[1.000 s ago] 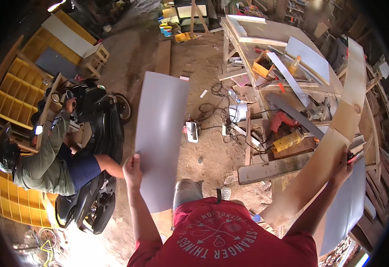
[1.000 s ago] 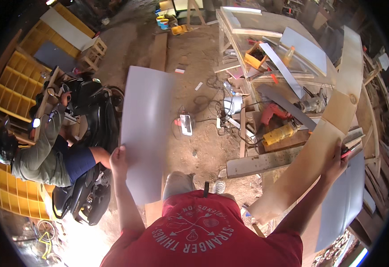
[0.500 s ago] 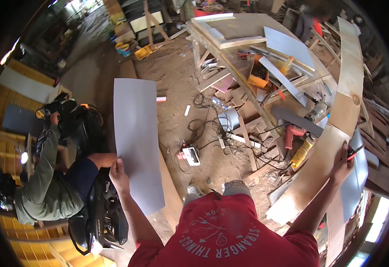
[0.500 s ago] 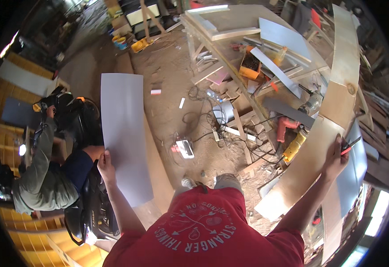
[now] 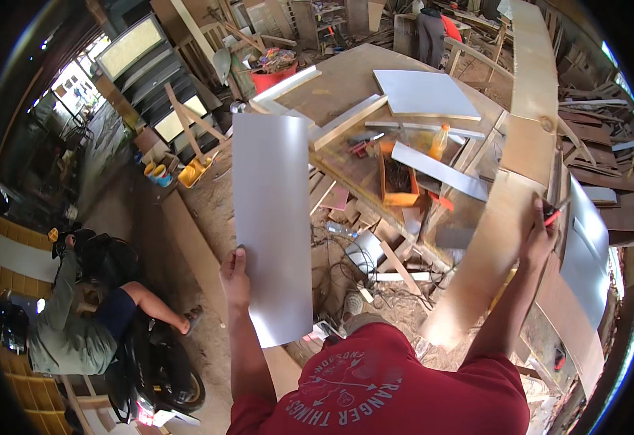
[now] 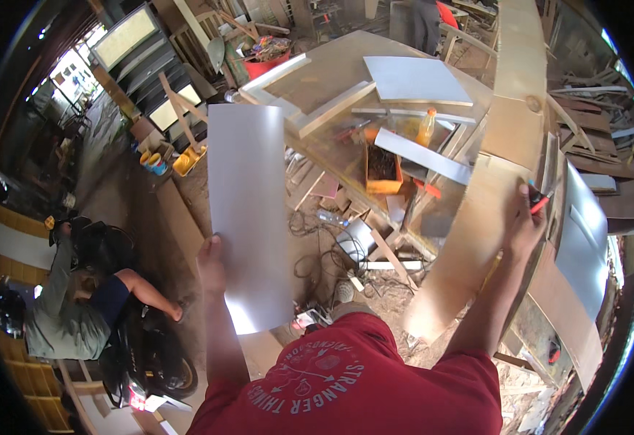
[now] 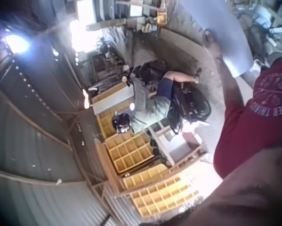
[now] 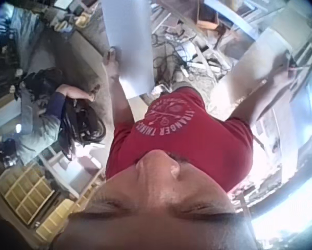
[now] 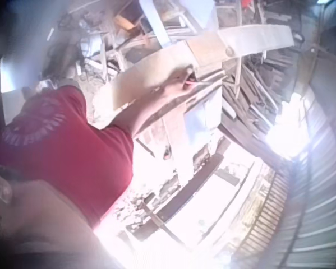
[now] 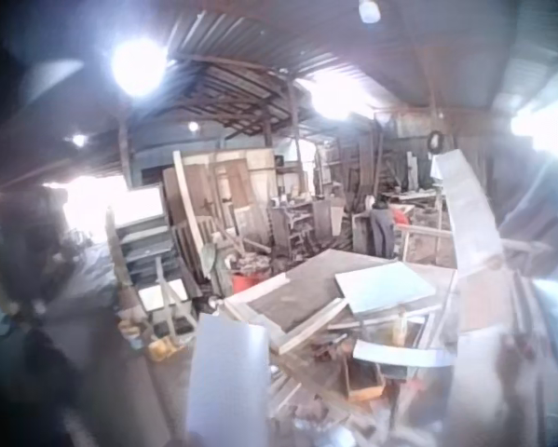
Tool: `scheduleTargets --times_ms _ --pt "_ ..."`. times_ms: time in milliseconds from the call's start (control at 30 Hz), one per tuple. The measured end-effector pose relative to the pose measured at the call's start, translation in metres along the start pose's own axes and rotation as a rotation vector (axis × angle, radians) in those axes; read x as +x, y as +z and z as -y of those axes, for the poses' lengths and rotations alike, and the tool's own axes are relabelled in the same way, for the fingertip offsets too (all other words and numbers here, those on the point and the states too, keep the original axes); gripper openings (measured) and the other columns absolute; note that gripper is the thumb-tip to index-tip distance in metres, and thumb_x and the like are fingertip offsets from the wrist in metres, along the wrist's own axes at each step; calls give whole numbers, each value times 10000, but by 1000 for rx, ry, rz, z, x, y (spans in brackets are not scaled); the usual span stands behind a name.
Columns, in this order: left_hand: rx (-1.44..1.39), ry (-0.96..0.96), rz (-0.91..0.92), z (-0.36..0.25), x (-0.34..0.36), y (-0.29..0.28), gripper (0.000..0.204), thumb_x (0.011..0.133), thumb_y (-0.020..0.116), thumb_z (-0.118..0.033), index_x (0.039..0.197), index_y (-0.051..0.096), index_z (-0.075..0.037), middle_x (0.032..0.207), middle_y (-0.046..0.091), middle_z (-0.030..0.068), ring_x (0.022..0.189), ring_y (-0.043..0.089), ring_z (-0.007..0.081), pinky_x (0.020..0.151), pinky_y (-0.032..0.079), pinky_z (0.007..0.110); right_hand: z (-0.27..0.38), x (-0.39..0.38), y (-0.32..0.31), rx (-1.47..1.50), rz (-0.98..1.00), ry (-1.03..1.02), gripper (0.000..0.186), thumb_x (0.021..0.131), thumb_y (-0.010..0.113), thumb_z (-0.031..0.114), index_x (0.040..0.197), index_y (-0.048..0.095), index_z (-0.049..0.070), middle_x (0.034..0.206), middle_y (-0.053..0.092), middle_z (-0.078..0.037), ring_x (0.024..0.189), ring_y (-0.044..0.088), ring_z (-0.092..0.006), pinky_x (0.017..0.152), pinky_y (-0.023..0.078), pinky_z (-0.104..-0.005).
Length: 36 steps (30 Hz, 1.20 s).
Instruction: The person uses a straight edge to guide a utility knife while cutting a thin laminate sheet on a workbench, then picks up the cut piece and rolls it into a cylinder.
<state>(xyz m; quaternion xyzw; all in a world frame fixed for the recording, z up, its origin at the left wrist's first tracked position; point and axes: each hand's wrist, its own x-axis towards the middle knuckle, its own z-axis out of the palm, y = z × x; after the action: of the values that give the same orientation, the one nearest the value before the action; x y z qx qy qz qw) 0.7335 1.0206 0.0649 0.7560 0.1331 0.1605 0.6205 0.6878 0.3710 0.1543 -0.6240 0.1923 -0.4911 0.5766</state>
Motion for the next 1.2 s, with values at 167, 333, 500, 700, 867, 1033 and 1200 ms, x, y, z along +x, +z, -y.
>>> scheduleTargets --times_ms 167,333,500,700,867,1033,1200 --pt "-2 -37 113 -13 106 68 340 1113 679 -336 1021 714 -11 914 585 -65 868 488 65 798 427 247 -26 24 124 -37 14 106 209 1041 791 242 1139 803 58 831 627 105 675 488 -15 592 354 -206" --pt "-18 34 8 -27 202 65 357 1088 710 -353 1061 744 2 932 621 -40 896 522 87 824 435 264 -64 14 262 159 115 240 183 1055 771 212 1075 788 31 771 585 118 659 454 -13 582 343 -211" --pt "-45 -7 0 -21 298 112 390 1082 711 -375 1150 748 7 1058 697 36 994 573 168 925 460 331 -135 48 332 19 84 205 157 1023 782 193 1029 757 38 845 608 74 762 508 -34 676 431 -240" --pt "-199 43 105 16 464 134 370 1093 696 -362 1175 710 -1 1149 706 50 1049 637 172 982 519 344 -200 86 456 -280 8 349 347 976 791 352 898 751 17 792 645 -6 733 575 -117 698 482 -318" --pt "-305 -189 399 29 544 231 354 1102 683 -332 1214 702 4 1186 718 51 1053 664 176 969 546 335 -311 134 458 -925 -110 227 457 1042 630 457 1017 753 17 1017 762 -296 1025 718 -519 868 555 -574" --pt "-286 -217 508 44 656 264 382 1112 661 -309 1302 695 21 1256 714 78 1105 664 204 999 543 350 -348 39 545 -811 30 474 366 966 707 362 1074 739 14 1087 772 -281 1086 741 -448 933 566 -527" --pt "-145 -303 616 86 719 370 493 1106 663 -349 1389 663 55 1349 690 121 1216 634 253 1090 498 400 -375 -25 564 -887 12 465 542 876 792 184 1366 634 12 1244 728 -249 1178 702 -424 1034 551 -498"
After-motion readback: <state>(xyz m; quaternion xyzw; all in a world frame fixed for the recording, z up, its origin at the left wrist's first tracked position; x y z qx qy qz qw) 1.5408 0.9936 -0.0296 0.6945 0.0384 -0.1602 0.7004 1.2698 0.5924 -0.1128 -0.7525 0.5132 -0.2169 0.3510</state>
